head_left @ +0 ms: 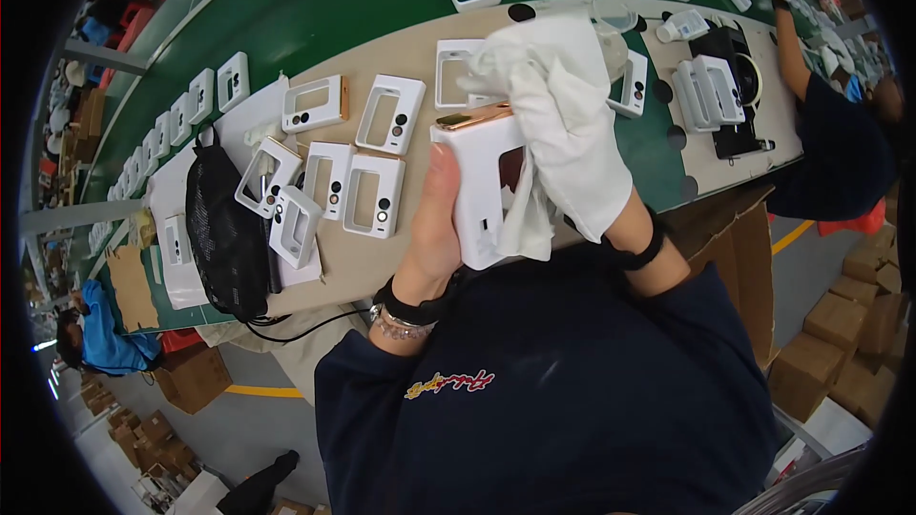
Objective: The person picks up a white plastic housing from a conveyor belt and wipes its surfaces and edges with a cloth. They then place the housing back onto the belt and repeat the process for several more units.
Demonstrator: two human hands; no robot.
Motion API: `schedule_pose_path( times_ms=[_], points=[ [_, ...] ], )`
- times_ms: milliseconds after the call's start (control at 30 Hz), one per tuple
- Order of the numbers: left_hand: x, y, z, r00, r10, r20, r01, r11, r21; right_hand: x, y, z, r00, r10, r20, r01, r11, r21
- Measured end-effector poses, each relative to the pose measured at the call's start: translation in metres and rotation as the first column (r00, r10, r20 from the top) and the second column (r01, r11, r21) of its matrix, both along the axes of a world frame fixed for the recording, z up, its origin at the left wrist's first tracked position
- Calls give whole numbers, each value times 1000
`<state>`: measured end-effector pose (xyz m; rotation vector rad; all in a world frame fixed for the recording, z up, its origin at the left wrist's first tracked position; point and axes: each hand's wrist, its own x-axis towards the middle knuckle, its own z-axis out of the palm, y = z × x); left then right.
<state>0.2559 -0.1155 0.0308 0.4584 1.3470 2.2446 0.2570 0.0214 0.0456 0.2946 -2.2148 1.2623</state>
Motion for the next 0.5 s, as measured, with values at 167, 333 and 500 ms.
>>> schedule_pose_path(
  times_ms=[167,333,500],
  points=[
    [-69,-2,13,974,212,-81,-195,965,176,18,10,-31,915,-56,399,145,970,-195],
    [-214,38,-13,891,85,-446,-405,593,-696,52,15,-1,871,120,477,55,940,-338],
    [-293,68,-96,876,-47,-479,-475,77,-876,64,25,28,840,194,507,11,927,-374]
  ],
)
